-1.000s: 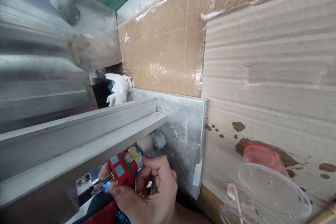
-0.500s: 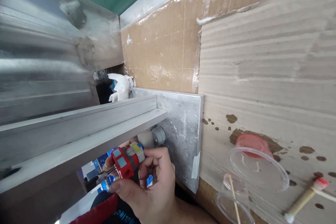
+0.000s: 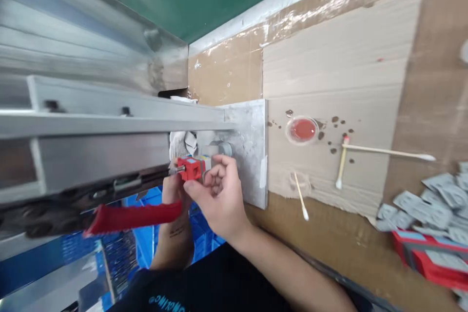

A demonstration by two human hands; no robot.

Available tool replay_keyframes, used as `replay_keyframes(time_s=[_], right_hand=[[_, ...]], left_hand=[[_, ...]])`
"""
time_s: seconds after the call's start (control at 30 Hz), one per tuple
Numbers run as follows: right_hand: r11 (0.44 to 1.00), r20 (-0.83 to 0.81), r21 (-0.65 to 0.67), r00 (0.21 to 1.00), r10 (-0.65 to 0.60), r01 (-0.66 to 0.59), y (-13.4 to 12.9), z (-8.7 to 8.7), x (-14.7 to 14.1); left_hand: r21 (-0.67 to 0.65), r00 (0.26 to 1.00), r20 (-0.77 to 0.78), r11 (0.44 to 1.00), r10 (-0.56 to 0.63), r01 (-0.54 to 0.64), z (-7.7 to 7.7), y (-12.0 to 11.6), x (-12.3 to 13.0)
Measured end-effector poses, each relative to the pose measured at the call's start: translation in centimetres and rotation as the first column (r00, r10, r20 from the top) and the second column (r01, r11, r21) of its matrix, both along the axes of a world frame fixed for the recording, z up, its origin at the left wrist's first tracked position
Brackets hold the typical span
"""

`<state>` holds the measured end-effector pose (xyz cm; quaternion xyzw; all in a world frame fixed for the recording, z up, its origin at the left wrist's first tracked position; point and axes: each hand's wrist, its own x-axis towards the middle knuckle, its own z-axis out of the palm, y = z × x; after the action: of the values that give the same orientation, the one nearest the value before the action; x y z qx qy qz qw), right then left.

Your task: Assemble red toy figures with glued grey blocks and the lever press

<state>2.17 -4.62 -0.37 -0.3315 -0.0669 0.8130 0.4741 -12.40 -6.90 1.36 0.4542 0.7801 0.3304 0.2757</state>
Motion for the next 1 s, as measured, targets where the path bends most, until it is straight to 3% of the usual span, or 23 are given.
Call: replay_keyframes(time_s=[0.07,0.17,0.33,0.43,0.5,0.57,0.63,0.67,0.73,0.8,0.9,1.0], right_hand=[[0.998,0.016,0.051,1.0,-0.02,0.02,-0.3,-0.4,0.1],[0.987,0.07,0.149,0.995,-0.07,0.059,-1.2,-0.6,0.7],[0.947,0.204,0.321,0.975,-0.092,0.022,-5.3,-0.3,3.1],[0.874,0.357,0.476,0.93,-0.09,-0.098,-8.9,-0.4,5.5],[0.787,0.505,0.571,0.856,-0.113,-0.233,-11.5,-0.7,7.9],[0.69,0.653,0.624,0.729,-0.204,-0.366,-13.7,-0.9,11.2],[0.644,0.773,0.613,0.518,-0.367,-0.458,-15.2,-1.1,15.3],[0.652,0.805,0.592,0.385,-0.451,-0.473,-15.6,-1.1,17.5],[0.724,0.827,0.538,0.101,-0.554,-0.433,-15.6,-1.3,21.8],[0.776,0.805,0.529,-0.087,-0.587,-0.343,-14.8,-1.6,25.6],[0.822,0.777,0.508,-0.274,-0.566,-0.258,-13.3,-2.1,29.1],[0.843,0.768,0.454,-0.352,-0.535,-0.289,-11.6,-2.5,29.4]], left_hand=[[0.104,0.992,0.124,0.994,-0.031,0.018,0.2,-0.5,0.3],[0.31,0.956,0.29,0.95,-0.047,-0.048,1.0,-1.5,0.9],[0.422,0.944,0.318,0.905,-0.089,-0.057,1.4,-5.6,1.5],[0.525,0.944,0.3,0.85,-0.137,-0.043,1.0,-8.4,1.9],[0.614,0.943,0.261,0.789,-0.208,0.004,0.8,-9.9,2.1],[0.706,0.935,0.174,0.701,-0.309,0.1,0.9,-11.1,2.1],[0.763,0.919,0.091,0.62,-0.384,0.184,1.1,-12.0,1.8],[0.78,0.913,0.072,0.594,-0.402,0.2,1.2,-12.4,1.7],[0.797,0.913,0.099,0.581,-0.396,0.166,1.3,-12.8,1.3],[0.808,0.913,0.162,0.581,-0.375,0.095,1.2,-13.0,1.1],[0.809,0.89,0.214,0.584,-0.403,0.07,0.8,-13.1,1.3],[0.787,0.834,0.22,0.597,-0.506,0.155,0.4,-13.1,1.6]])
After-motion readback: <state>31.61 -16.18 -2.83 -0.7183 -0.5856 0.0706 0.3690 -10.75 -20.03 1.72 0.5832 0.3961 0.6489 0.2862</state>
